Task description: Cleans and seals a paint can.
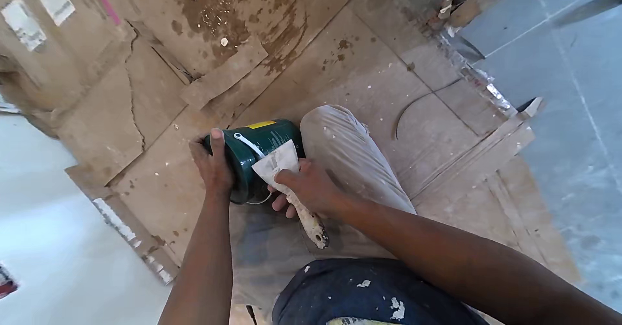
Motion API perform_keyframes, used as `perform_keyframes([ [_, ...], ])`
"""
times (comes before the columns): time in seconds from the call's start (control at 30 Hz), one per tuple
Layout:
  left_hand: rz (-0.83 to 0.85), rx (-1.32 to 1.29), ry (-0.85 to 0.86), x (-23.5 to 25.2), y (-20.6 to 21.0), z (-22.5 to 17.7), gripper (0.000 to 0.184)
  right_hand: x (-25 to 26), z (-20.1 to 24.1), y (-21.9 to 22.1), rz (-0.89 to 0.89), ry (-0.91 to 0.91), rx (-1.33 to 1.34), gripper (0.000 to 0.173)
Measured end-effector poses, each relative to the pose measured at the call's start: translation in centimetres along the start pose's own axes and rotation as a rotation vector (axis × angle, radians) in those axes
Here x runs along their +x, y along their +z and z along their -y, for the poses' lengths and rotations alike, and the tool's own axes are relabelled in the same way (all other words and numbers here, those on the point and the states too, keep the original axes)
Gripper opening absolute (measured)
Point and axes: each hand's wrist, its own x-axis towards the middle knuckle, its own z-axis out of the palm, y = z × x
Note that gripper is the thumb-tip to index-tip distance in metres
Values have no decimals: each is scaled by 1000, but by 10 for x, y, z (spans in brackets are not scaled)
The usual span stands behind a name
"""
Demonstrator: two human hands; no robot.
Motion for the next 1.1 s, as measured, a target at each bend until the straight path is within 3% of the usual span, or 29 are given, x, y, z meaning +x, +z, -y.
perform_keyframes([
  [0.33, -39, 19, -46, -1, 5, -1, 81, -2, 3, 0, 24, 58, -48, 27],
  [0.5, 15, -89, 57, -2, 5, -10, 41, -9, 7, 7, -22, 72, -135, 26],
  [0.67, -122, -125, -25, -14, 4, -2, 40, -23, 17, 28, -81, 189, -347, 25],
  [0.8, -206, -159, -46, -23, 2, 2, 22, -25, 14, 45, -126, 165, -546, 30],
  [1.1, -212, -91, -139, -21, -7, 9, 29, -35, 22, 93, -235, 74, -922, 23],
])
